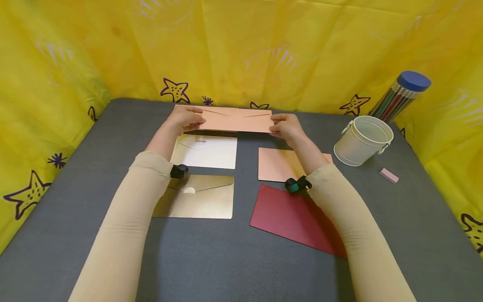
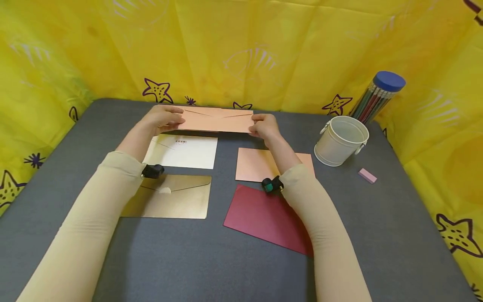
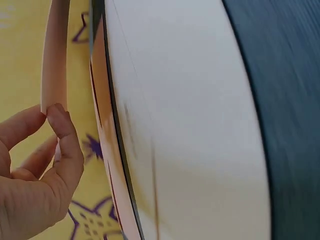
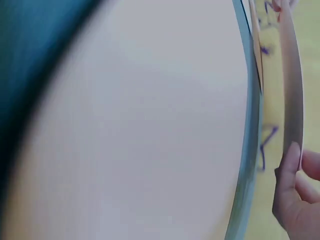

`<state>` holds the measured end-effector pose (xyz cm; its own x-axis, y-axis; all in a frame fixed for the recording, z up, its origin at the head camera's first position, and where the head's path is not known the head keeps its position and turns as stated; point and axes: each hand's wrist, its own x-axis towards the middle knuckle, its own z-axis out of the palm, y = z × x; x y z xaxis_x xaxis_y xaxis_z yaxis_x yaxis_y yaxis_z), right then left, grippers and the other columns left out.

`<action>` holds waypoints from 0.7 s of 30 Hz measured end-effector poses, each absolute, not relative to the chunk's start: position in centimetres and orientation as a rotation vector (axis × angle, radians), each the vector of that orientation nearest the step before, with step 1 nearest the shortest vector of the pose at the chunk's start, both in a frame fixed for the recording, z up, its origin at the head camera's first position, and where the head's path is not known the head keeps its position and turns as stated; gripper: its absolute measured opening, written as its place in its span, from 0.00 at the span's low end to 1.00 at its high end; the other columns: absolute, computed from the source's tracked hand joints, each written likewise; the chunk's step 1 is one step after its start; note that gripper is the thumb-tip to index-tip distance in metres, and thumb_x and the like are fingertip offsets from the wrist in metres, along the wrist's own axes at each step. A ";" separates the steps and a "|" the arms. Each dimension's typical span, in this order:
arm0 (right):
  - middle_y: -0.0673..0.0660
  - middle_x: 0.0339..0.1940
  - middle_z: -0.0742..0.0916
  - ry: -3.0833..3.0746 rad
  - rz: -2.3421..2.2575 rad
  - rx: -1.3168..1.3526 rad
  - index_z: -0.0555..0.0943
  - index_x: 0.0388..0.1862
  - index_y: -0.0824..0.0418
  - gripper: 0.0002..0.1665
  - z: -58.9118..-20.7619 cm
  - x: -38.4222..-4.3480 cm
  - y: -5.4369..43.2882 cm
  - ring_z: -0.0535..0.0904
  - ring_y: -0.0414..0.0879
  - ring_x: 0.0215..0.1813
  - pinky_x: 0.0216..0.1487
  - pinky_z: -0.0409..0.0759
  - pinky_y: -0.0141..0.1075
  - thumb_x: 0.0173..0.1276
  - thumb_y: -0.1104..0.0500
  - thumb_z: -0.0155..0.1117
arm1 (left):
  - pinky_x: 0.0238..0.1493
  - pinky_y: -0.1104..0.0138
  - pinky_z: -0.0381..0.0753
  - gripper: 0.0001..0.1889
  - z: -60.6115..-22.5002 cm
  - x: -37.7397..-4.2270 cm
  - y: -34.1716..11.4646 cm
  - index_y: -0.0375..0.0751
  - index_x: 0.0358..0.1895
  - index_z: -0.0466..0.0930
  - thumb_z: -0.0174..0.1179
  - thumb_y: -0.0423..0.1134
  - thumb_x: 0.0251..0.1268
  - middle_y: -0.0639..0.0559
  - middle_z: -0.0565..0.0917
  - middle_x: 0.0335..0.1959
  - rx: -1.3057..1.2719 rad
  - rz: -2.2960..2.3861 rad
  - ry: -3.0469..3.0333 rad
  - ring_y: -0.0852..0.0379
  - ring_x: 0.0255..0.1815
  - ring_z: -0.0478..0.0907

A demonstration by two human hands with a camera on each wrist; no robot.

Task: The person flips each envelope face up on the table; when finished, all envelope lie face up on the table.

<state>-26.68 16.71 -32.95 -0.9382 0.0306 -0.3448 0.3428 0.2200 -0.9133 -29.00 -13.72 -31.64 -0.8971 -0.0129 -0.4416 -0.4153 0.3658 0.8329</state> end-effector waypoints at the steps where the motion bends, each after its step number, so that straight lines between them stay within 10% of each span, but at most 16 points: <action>1: 0.63 0.71 0.73 2.257 -1.786 0.388 0.68 0.72 0.64 0.35 -33.0 -26.7 17.4 0.76 0.45 0.50 0.38 0.85 0.25 0.66 0.75 0.59 | 0.35 0.78 0.79 0.29 -31.6 -29.0 -12.9 0.46 0.72 0.67 0.60 0.33 0.68 0.49 0.75 0.54 -0.354 1.543 2.262 0.63 0.35 0.75; 9: 0.64 0.74 0.71 2.315 -1.761 0.568 0.60 0.77 0.64 0.41 -32.9 -26.9 22.6 0.76 0.39 0.35 0.31 0.82 0.22 0.66 0.78 0.56 | 0.48 0.70 0.86 0.30 -31.6 -28.9 -6.6 0.35 0.71 0.66 0.58 0.25 0.65 0.38 0.75 0.64 -0.177 1.593 2.239 0.62 0.30 0.77; 15: 0.64 0.69 0.69 2.388 -1.660 0.667 0.62 0.75 0.66 0.37 -33.1 -26.8 24.8 0.73 0.38 0.29 0.28 0.80 0.21 0.67 0.77 0.52 | 0.65 0.62 0.80 0.26 -32.2 -28.8 -3.6 0.29 0.66 0.72 0.58 0.24 0.62 0.39 0.73 0.69 -0.146 1.615 2.249 0.58 0.43 0.78; 21: 0.60 0.54 0.71 2.416 -1.583 0.644 0.61 0.75 0.70 0.37 -33.0 -26.6 25.8 0.72 0.35 0.24 0.28 0.79 0.21 0.65 0.78 0.51 | 0.52 0.69 0.80 0.11 -32.6 -28.7 -2.1 0.28 0.47 0.79 0.60 0.26 0.62 0.45 0.75 0.52 -0.078 1.583 2.249 0.60 0.35 0.71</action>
<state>-26.56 25.81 -32.98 -0.8895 0.2559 -0.3787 0.4493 0.3384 -0.8268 -28.71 -2.15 -32.62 -0.9230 0.1743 -0.3430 -0.2641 0.3614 0.8942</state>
